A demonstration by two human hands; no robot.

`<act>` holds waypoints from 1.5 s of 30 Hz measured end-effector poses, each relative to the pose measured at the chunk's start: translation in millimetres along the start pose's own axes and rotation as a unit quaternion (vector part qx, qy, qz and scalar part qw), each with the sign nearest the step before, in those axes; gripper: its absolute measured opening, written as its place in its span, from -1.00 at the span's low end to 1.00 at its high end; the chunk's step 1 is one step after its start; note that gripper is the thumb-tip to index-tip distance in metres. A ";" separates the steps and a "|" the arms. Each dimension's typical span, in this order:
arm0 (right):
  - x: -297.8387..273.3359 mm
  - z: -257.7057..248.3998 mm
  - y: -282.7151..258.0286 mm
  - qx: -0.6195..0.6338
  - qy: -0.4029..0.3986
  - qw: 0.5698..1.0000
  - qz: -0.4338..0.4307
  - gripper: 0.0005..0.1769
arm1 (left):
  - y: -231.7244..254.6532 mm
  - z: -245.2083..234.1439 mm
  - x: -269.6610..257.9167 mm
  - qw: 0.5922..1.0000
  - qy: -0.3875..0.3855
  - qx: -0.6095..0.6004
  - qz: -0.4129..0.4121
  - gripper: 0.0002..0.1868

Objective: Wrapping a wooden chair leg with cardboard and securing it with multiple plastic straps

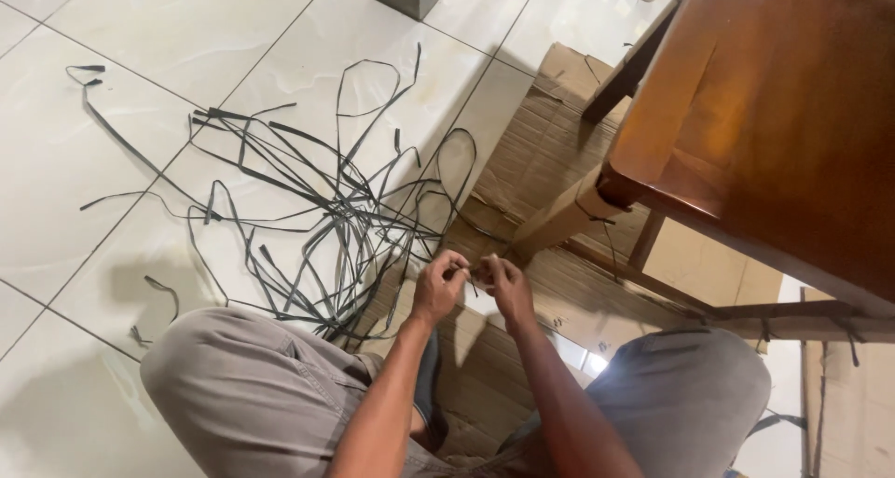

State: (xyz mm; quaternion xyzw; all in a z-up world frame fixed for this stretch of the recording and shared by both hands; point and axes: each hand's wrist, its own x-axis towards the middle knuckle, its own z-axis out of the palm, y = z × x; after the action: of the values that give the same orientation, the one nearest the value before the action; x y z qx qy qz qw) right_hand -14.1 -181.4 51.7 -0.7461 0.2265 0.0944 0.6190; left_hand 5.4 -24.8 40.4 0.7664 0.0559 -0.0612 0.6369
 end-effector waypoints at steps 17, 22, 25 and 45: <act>2.6 -48.5 -5.1 0.254 0.101 0.961 0.042 -0.71 | -32.8 31.8 -22.9 0.963 -0.128 0.236 -0.025 -0.71; -12.6 -55.4 6.4 0.183 0.085 0.979 0.005 -0.68 | 27.2 48.9 -21.0 0.990 -0.071 0.122 -0.011 -0.72; -15.0 -64.8 21.0 0.077 0.057 0.995 -0.018 -0.73 | 24.1 72.9 -13.4 0.994 -0.095 0.032 -0.049 -0.66; -38.8 -147.5 63.1 -0.101 0.132 0.981 0.101 -0.75 | -13.3 126.6 24.1 0.970 0.110 -0.161 -0.146 -0.87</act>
State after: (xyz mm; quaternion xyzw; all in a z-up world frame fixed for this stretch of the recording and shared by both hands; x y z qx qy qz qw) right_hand -97.5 -323.6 44.3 -0.7838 0.3702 0.0794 0.4923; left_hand 24.2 -146.7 0.6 0.6392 0.2462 -0.0594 0.7262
